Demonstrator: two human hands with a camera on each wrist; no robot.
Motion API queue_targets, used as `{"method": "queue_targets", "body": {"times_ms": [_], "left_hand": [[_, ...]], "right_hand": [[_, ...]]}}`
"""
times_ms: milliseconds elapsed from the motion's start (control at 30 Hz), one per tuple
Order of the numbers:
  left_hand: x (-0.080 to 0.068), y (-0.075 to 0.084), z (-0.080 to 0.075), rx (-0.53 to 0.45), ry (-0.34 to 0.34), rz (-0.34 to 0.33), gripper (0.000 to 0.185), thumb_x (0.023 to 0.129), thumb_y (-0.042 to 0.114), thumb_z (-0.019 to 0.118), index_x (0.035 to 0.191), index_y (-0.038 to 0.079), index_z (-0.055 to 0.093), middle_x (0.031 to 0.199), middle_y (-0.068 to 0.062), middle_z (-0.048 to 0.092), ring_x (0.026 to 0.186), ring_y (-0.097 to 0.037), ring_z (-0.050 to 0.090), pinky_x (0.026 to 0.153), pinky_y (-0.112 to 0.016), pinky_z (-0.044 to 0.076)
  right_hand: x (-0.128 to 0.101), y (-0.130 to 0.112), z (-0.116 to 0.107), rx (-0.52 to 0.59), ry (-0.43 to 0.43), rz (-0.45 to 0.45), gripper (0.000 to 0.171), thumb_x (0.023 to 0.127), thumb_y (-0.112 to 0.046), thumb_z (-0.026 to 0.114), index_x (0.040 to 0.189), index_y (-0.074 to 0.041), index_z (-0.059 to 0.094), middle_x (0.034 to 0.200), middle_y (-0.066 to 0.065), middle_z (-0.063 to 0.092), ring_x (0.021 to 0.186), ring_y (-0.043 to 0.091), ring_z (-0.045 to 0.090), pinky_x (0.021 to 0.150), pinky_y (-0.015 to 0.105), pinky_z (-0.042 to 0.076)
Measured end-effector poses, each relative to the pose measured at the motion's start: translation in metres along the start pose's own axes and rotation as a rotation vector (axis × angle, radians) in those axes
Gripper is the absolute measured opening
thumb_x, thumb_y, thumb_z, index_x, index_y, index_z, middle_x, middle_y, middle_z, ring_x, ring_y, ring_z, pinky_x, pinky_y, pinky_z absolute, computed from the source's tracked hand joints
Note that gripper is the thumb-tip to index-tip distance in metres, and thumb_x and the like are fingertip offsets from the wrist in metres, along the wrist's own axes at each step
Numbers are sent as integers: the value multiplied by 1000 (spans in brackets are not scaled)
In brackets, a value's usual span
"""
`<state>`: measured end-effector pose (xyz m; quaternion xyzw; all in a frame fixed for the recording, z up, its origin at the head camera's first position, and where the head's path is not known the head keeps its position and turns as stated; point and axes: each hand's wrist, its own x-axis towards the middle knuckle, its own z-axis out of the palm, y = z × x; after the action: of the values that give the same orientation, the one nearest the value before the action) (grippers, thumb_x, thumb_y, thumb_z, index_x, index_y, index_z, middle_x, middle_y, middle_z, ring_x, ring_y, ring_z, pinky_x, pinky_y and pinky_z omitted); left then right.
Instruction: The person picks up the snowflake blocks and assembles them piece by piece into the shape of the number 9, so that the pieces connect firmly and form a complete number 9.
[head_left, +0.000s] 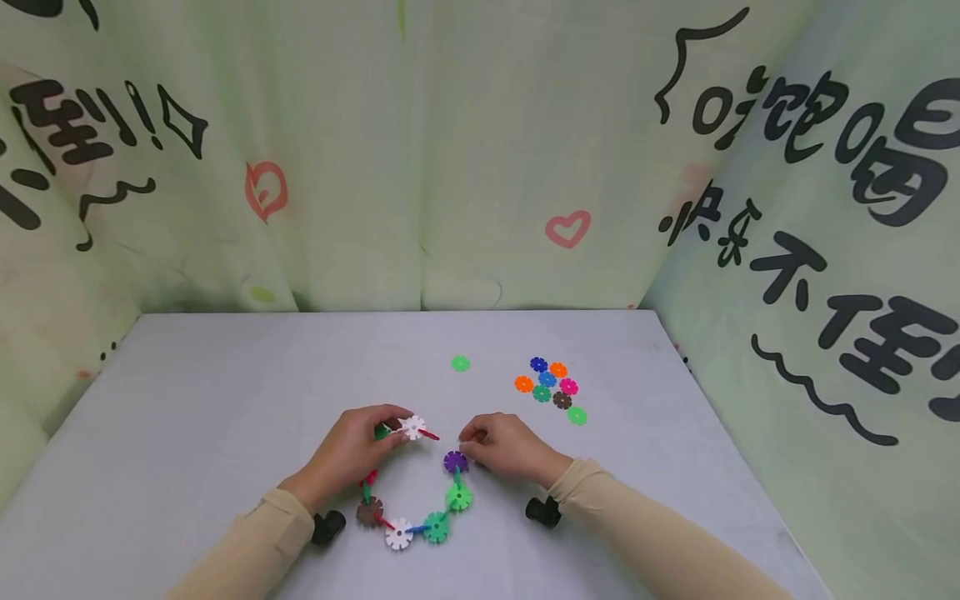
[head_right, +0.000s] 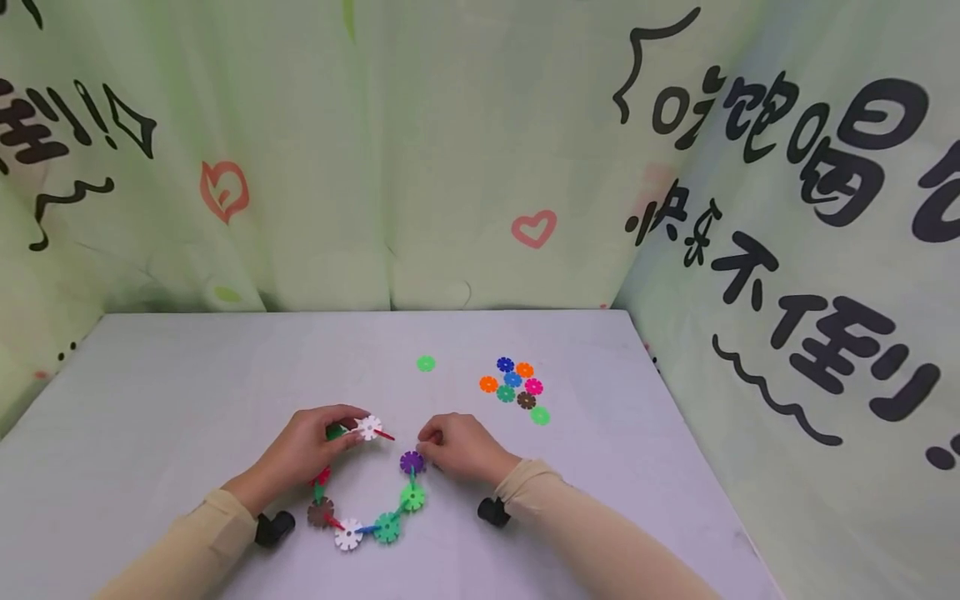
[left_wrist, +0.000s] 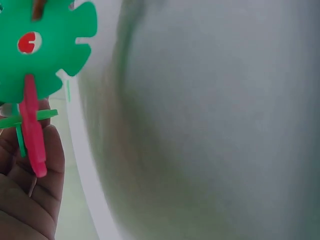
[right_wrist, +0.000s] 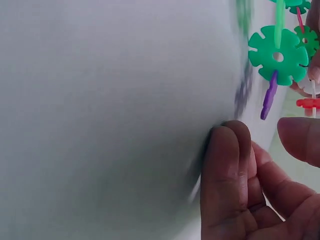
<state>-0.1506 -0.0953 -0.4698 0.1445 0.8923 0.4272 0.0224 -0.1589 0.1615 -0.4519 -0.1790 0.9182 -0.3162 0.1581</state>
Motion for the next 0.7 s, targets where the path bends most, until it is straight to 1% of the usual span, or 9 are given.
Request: {"method": "queue_targets", "body": {"times_ms": [67,267,367,433,500,600,700], "left_hand": [[0,0,0,7,-4,-2,34,86,16,80,119,19,72,94,12,66,86,-11,58,82,-34,51],[0,-1,-2,27,-5,-15,36,87,15,79,121,19,71,95,10,66,86,-12,58,80,-34,51],[0,-1,-3,34,-1,-27,36,86,16,80,121,20,71,96,9,67,87,-13,58,80,-34,51],[0,-2,-3,41,0,-31,35,86,16,80,120,20,72,96,8,67,87,-13,59,80,-35,52],[-1,-2,-3,46,2,-36,35,86,16,80,120,20,72,97,8,67,86,-13,59,80,-35,52],[-1,-3,-3,52,0,-36,35,86,17,80,120,21,72,97,8,67,86,-12,59,81,-35,52],[-1,-3,-3,51,1,-28,35,87,16,80,121,20,71,96,9,66,86,-12,59,81,-35,52]], "right_hand": [[1,-1,2,20,-30,12,9,96,-20,68,98,-12,72,76,-7,64,67,10,59,62,26,49],[3,-8,4,29,-61,40,8,95,-20,69,92,-12,69,72,-5,62,62,10,57,58,26,48],[1,-11,3,62,-79,91,10,95,-20,69,90,-12,66,66,-1,64,56,13,59,54,27,49],[-1,-11,3,107,-94,126,11,95,-19,68,89,-11,65,64,3,64,54,16,60,53,29,51],[-1,-11,3,159,-106,156,11,95,-19,68,89,-11,65,65,5,66,55,18,63,54,30,54],[-1,-10,3,240,-127,172,10,95,-17,70,89,-9,67,70,6,68,59,19,65,56,31,56],[0,-8,3,298,-145,170,8,94,-14,71,91,-8,68,72,7,69,62,18,66,58,31,57]]}}
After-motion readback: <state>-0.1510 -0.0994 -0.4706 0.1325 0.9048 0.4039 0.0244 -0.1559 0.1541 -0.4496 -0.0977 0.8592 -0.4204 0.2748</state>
